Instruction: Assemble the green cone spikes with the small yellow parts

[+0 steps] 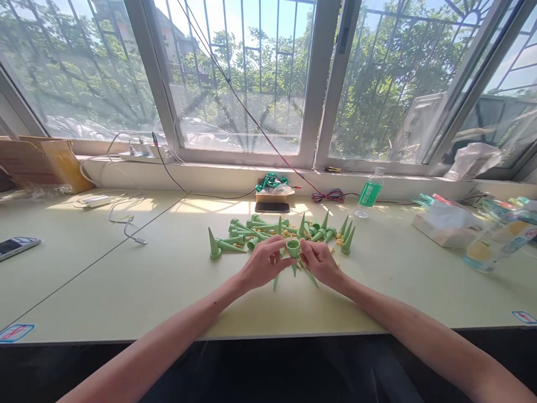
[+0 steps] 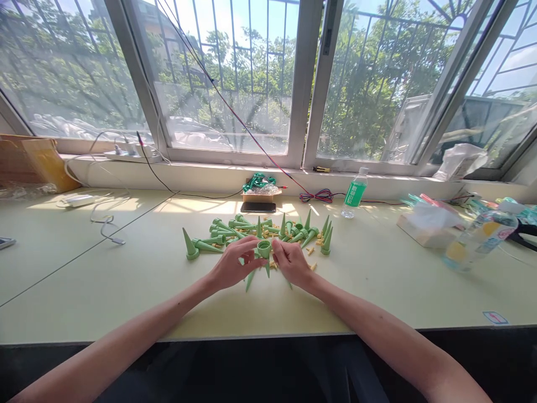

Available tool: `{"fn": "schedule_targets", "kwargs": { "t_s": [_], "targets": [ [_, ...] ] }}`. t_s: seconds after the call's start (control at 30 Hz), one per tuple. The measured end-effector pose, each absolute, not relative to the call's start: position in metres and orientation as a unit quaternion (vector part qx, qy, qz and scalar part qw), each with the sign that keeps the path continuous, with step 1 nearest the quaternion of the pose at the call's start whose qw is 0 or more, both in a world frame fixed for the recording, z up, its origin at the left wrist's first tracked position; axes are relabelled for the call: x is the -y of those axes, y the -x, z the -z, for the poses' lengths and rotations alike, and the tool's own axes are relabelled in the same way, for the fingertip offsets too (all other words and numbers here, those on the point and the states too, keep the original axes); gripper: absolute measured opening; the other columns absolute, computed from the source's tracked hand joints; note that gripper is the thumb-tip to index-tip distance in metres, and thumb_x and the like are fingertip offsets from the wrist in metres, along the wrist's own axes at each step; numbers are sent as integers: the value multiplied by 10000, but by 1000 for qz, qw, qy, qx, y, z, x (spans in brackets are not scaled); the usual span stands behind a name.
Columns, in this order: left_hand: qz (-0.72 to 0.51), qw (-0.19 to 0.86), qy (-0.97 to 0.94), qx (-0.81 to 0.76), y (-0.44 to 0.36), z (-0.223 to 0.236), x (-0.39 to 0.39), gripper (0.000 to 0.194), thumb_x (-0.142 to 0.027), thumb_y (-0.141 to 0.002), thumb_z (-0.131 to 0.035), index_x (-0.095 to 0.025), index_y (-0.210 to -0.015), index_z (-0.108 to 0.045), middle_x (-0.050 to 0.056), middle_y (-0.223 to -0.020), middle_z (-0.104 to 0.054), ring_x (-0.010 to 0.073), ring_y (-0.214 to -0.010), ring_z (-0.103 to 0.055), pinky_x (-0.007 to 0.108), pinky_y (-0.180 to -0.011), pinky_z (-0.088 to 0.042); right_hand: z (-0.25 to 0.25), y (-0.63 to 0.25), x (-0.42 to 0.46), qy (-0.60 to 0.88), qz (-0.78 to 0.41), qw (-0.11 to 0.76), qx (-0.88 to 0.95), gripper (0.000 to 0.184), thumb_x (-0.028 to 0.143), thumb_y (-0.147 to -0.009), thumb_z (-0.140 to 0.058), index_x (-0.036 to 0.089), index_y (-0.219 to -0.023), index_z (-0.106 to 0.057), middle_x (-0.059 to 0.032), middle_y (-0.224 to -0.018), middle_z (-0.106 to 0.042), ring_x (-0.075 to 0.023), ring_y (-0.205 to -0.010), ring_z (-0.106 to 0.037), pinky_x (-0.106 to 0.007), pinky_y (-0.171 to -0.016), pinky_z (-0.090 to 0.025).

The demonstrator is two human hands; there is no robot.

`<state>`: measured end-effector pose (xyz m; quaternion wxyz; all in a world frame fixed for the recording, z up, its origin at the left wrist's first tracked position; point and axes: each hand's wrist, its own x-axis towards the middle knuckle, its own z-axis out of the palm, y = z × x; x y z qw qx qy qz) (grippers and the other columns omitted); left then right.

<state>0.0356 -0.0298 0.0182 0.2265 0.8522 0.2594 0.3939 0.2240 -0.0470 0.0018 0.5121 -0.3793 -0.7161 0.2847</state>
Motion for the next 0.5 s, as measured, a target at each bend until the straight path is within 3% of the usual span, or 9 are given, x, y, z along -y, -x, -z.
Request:
{"fn": "schedule_targets", "kwargs": {
  "t_s": [0.13, 0.3, 0.4, 0.5],
  "targets": [
    [-395, 207, -858, -254, -36, -15, 28, 320, -332, -921, -583, -233, -1222, -632, 40, -973, -591, 55, -583, -501, 180, -535, -467, -2, -224, 47, 388, -273, 511, 716, 576, 576, -973, -356, 203, -536, -402, 30, -424, -369, -93, -405, -334, -242, -405, -255],
    [-420, 214, -836, -281, -40, -15, 29, 314, -347, -909, -592, -218, -1194, -623, 42, -975, -590, 50, -560, -485, 190, -528, -481, 6, -224, 42, 391, -262, 532, 704, 520, 559, -976, -373, 197, -609, -442, 31, -483, -405, -92, -427, -354, -238, -418, -277],
    [-443, 285, -794, -302, -42, -16, 30, 339, -384, -884, -620, -193, -1162, -587, 37, -985, -600, 34, -507, -480, 185, -488, -472, 10, -226, 39, 402, -257, 555, 682, 494, 552, -980, -377, 198, -645, -461, 34, -506, -413, -92, -433, -365, -237, -424, -288],
    [-449, 390, -740, -314, -42, -18, 28, 345, -481, -896, -577, -143, -965, -602, 23, -844, -616, 41, -456, -494, 166, -409, -402, 10, -227, 38, 405, -259, 571, 665, 492, 554, -983, -366, 204, -646, -447, 38, -511, -400, -95, -436, -370, -241, -432, -300]
  ]
}}
